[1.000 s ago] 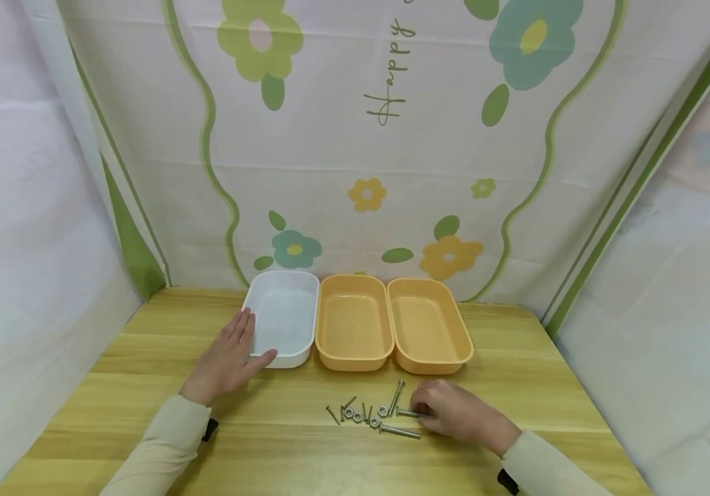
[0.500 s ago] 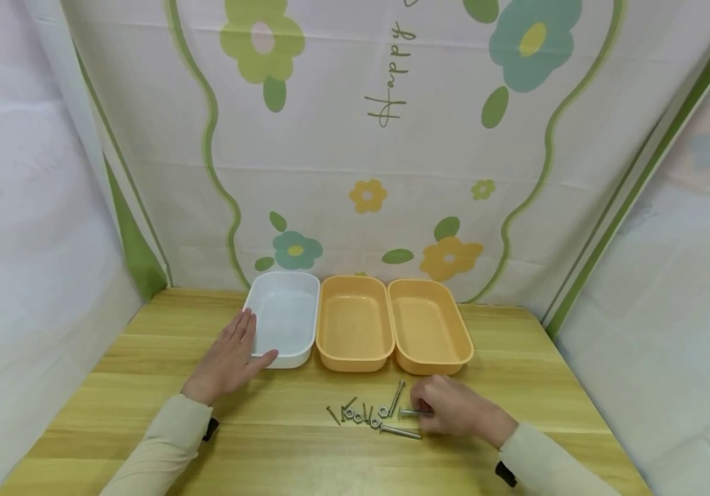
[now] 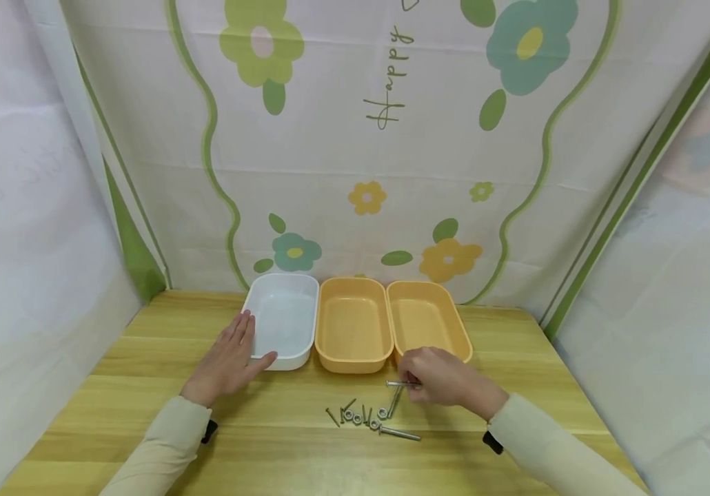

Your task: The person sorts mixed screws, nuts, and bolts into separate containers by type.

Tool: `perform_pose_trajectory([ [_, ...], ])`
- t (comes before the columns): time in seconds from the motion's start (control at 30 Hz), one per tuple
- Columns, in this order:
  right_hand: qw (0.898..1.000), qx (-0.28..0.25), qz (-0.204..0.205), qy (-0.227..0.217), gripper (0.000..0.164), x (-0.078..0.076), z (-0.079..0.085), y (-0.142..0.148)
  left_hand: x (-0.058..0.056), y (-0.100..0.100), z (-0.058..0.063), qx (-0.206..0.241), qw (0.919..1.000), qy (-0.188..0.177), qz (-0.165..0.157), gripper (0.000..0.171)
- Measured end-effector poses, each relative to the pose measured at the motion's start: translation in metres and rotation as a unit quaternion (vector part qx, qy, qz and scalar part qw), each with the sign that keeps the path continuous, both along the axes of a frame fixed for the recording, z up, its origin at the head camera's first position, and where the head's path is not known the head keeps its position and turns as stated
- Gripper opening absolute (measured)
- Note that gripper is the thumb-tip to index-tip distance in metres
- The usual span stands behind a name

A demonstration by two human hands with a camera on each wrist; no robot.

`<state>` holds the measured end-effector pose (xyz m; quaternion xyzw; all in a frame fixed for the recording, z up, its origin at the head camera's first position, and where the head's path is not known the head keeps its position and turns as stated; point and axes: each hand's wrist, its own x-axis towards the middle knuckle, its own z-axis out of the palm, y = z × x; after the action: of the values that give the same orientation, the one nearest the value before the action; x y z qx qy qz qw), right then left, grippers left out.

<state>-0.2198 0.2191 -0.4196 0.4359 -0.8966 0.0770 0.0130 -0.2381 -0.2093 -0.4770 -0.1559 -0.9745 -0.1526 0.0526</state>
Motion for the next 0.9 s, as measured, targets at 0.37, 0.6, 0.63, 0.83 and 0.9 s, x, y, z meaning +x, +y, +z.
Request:
perform_pose_trajectory([
  [0.37,1.0,0.022,-0.006,0.013,0.02,-0.018,0.033,-0.038,0.001,0.0,0.001,-0.001,1.0,-0.004,0.002,0.098],
  [0.6,0.999,0.038,0.013,0.01,0.014,-0.032,0.052,-0.07,0.002,-0.001,-0.001,-0.003,1.0,-0.002,0.004,0.098],
  [0.63,0.999,0.037,0.02,0.01,0.013,-0.034,0.054,-0.074,0.002,-0.002,-0.001,-0.004,1.0,-0.001,0.003,0.098],
  [0.83,0.999,0.029,0.041,0.016,0.016,-0.049,0.063,-0.103,0.001,-0.001,-0.001,-0.004,1.0,0.002,0.003,0.098],
  [0.9,0.998,0.033,0.042,0.019,0.017,-0.054,0.064,-0.112,0.002,-0.001,0.0,-0.003,1.0,0.002,0.003,0.098],
])
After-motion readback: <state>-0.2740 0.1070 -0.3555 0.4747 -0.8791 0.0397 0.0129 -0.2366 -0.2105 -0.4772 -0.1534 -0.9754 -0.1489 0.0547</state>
